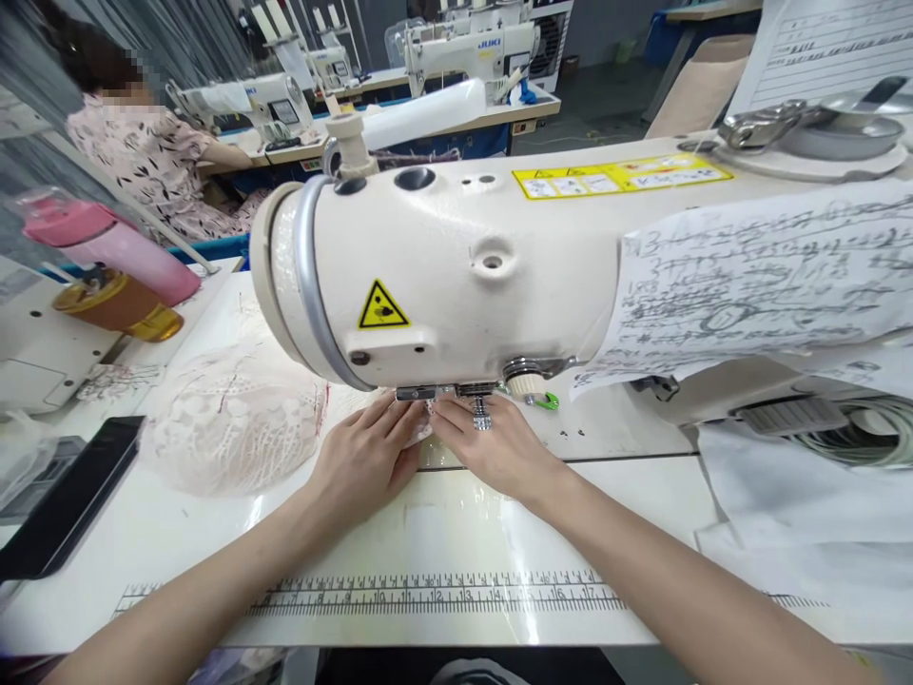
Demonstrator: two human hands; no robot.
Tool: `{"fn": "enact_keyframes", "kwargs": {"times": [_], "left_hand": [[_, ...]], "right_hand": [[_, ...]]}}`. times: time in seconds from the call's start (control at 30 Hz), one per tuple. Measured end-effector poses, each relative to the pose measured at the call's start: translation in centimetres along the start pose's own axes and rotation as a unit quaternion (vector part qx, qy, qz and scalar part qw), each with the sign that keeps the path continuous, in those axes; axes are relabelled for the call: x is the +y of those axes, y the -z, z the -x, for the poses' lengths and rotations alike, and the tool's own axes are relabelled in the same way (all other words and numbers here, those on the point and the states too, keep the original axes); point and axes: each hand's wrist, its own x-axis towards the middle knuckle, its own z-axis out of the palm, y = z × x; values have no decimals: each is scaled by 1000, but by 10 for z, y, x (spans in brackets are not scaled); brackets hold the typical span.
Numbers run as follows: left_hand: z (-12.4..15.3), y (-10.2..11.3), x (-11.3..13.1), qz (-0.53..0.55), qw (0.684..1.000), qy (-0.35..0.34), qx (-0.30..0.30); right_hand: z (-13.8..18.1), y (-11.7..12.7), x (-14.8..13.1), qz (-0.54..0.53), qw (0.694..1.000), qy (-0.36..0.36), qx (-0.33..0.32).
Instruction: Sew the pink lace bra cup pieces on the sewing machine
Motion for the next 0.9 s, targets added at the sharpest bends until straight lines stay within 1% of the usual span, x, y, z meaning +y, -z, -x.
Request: {"fn": "enact_keyframes", "kwargs": {"times": [0.1,0.2,0.37,0.5,0.57,0.67,0.73,0.8,0.9], "left_hand": [[-1,-1,0,-3,1000,0,2],[-2,-1,0,1,1000,1,7],[-3,0,1,6,1000,5,9],[-3,-1,0,15,1000,12,1],[-3,-2,0,13,1000,11,3],[-2,-2,-2,11,1000,-6,29],[0,-1,-4,28,998,-40,41],[1,0,-5,53,996,-66,35],[2,2,-7,75,995,-57,15]], "right_hand": [[2,-1,2,-20,1000,-2,-18],[6,-4,4,-30,999,-18,-37],[8,-7,7,10,1000,-11,-27],[6,-5,9,3,999,-11,-44],[5,-5,9,10,999,-12,-41],[6,-8,10,38,999,-10,-33],[7,-10,10,39,999,-5,-29],[9,-11,10,28,999,0,-30],[9,-8,8,12,1000,3,-28]]}}
